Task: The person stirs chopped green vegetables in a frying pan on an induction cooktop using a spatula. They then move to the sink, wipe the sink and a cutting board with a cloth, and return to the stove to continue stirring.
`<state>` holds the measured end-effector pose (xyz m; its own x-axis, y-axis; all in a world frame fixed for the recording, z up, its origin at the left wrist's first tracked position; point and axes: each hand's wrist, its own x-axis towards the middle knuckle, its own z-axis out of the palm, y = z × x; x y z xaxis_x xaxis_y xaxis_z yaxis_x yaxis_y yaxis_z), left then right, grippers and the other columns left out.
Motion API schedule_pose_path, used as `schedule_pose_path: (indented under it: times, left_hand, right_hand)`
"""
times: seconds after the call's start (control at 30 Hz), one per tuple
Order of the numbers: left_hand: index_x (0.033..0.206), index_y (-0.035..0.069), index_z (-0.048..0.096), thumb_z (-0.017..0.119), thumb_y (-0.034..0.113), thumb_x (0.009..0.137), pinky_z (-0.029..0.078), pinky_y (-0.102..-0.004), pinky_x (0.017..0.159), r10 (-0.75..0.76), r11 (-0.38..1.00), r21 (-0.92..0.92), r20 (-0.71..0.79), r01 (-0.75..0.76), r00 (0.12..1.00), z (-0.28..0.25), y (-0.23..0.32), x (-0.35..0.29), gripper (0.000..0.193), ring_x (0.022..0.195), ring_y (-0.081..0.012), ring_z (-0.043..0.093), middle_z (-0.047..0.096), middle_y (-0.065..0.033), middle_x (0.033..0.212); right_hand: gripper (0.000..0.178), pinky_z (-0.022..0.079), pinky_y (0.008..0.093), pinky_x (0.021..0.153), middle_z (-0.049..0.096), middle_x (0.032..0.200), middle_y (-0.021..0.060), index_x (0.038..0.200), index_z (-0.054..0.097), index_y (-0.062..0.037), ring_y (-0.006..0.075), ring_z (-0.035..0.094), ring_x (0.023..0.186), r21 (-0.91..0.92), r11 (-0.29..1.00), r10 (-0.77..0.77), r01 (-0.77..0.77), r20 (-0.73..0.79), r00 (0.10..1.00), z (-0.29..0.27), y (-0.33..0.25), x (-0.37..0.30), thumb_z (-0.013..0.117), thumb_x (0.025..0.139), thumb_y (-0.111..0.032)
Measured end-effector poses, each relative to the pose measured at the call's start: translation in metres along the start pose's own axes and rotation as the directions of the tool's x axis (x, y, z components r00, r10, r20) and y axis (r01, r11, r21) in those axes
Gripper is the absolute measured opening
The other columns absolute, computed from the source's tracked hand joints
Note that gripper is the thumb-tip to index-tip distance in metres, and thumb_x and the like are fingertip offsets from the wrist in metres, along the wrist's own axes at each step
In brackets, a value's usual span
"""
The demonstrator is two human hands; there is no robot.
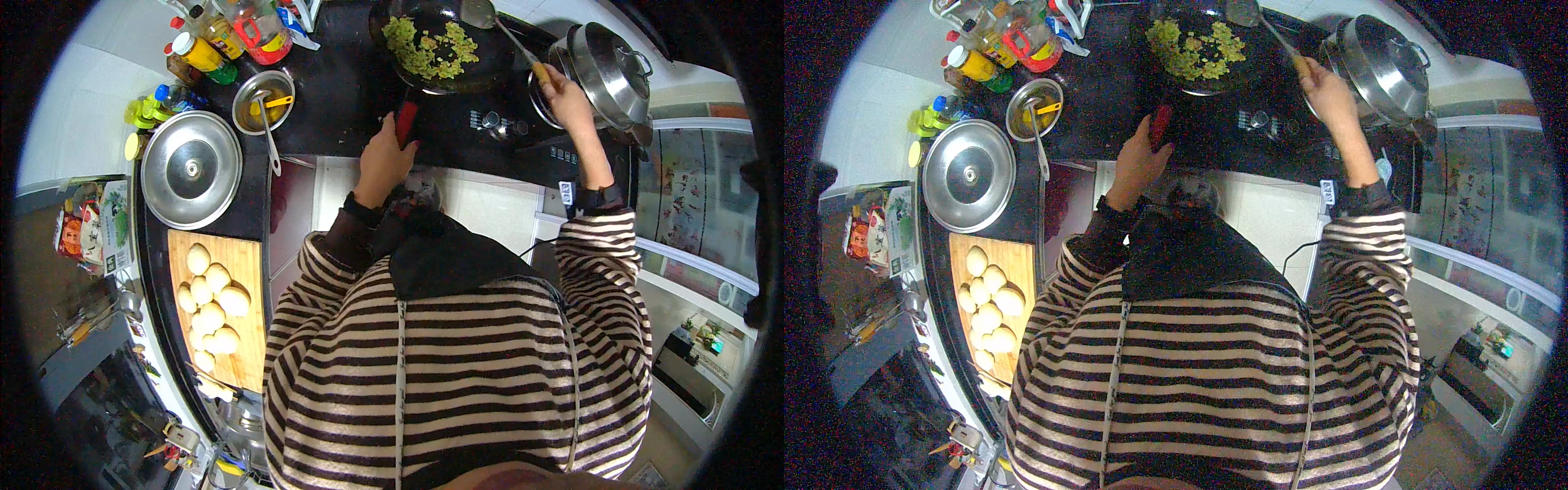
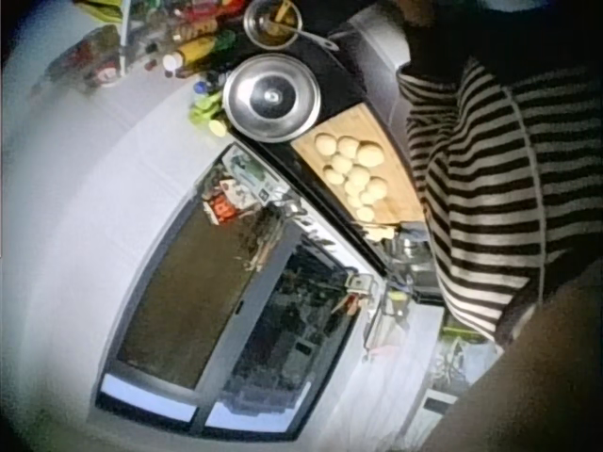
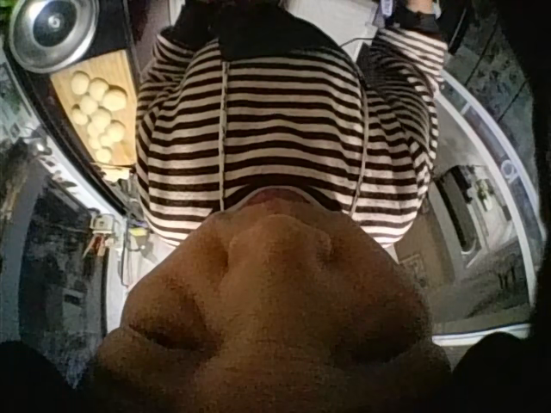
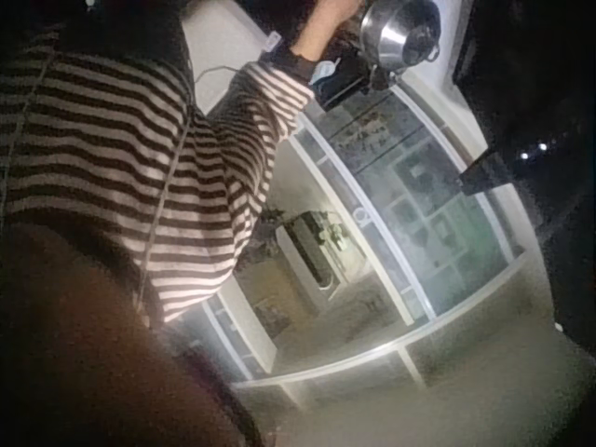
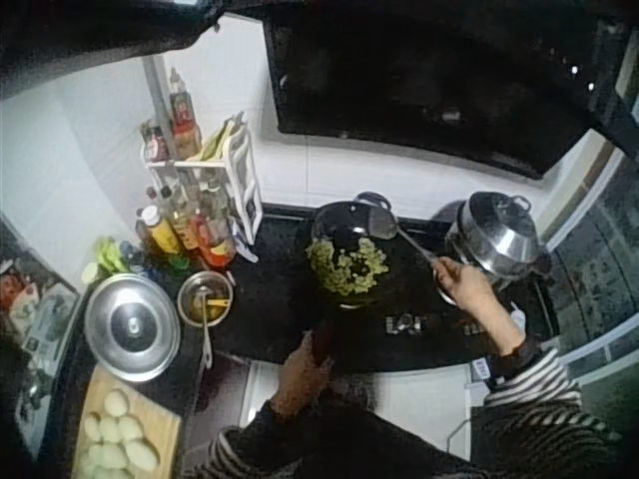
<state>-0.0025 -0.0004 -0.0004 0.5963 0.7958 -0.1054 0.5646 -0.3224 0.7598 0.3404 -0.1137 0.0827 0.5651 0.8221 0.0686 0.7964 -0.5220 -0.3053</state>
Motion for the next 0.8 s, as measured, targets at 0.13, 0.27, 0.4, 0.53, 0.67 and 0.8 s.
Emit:
schedule_pose_path:
  times: [0.13, 0.27, 0.4, 0.53, 0.67, 0.8]
  left_hand:
    - [0.136, -0.001, 0.037, 0.069, 0.027, 0.079, 0.050, -0.0496, 0.077, 0.022, 1.000, -0.021, 0.004, -0.022, 1.000, -0.001, 0.000, 0.002, 0.071, 0.092, -0.0443, 0.062, 0.064, -0.0264, 0.101]
    - [0.136, -0.001, 0.037, 0.069, 0.027, 0.079, 0.050, -0.0499, 0.077, 0.035, 0.999, -0.008, -0.014, -0.035, 0.999, 0.001, -0.001, 0.002, 0.071, 0.091, -0.0445, 0.062, 0.064, -0.0271, 0.101]
    - [0.136, 0.000, 0.037, 0.069, 0.027, 0.079, 0.050, -0.0500, 0.078, 0.016, 1.000, 0.014, -0.016, -0.016, 1.000, 0.003, -0.001, 0.003, 0.071, 0.092, -0.0445, 0.062, 0.064, -0.0270, 0.101]
    - [0.136, 0.000, 0.037, 0.069, 0.028, 0.079, 0.049, -0.0498, 0.079, -0.011, 1.000, -0.002, 0.012, 0.011, 1.000, 0.001, 0.000, 0.003, 0.071, 0.093, -0.0442, 0.061, 0.064, -0.0269, 0.102]
    - [0.136, 0.000, 0.037, 0.069, 0.028, 0.079, 0.049, -0.0497, 0.079, -0.010, 1.000, 0.004, 0.010, 0.010, 1.000, 0.000, 0.000, 0.002, 0.071, 0.094, -0.0443, 0.061, 0.064, -0.0268, 0.103]
    - [0.136, 0.000, 0.037, 0.069, 0.028, 0.079, 0.049, -0.0497, 0.079, -0.006, 1.000, -0.013, 0.002, 0.006, 1.000, 0.002, -0.001, 0.003, 0.071, 0.094, -0.0446, 0.061, 0.063, -0.0267, 0.103]
  right_hand:
    - [0.040, 0.048, 0.0380, 0.059, 0.065, 0.081, 0.0125, 0.129, 0.056, -0.0184, 0.0267, 0.062, 0.066, 0.007, 1.000, -0.005, 0.005, 0.041, 0.999, -0.017, 0.020, 0.022, 0.054, 0.092, -0.035]
    - [0.038, 0.025, 0.0248, 0.034, 0.045, 0.057, -0.0034, 0.127, 0.056, -0.0194, 0.0074, 0.035, 0.039, 0.435, 0.721, 0.281, -0.539, 0.527, 0.802, -0.018, 0.013, 0.021, 0.056, 0.093, -0.036]
    - [0.038, 0.015, 0.0183, 0.031, 0.032, 0.054, -0.0089, 0.131, 0.052, -0.0154, 0.0012, 0.022, 0.036, 0.607, 0.340, 0.194, -0.719, 0.702, 0.685, 0.006, -0.030, 0.001, 0.053, 0.096, -0.028]
    - [0.041, 0.017, 0.0176, 0.033, 0.040, 0.057, -0.0074, 0.135, 0.049, -0.0129, 0.0006, 0.025, 0.038, 0.652, 0.553, 0.153, -0.519, 0.533, 0.832, 0.003, -0.046, -0.016, 0.054, 0.096, -0.023]
    - [0.040, 0.048, 0.0312, 0.081, 0.068, 0.103, 0.0104, 0.130, 0.055, -0.0102, 0.0206, 0.063, 0.090, 0.290, 0.954, -0.109, 0.076, 0.097, 0.989, -0.022, -0.024, -0.006, 0.055, 0.092, -0.022]
    - [0.043, 0.048, 0.0402, 0.088, 0.066, 0.107, 0.0175, 0.129, 0.055, -0.0165, 0.0341, 0.063, 0.100, -0.182, 0.983, 0.017, 0.005, 0.123, 0.992, -0.044, -0.003, 0.010, 0.054, 0.091, -0.037]
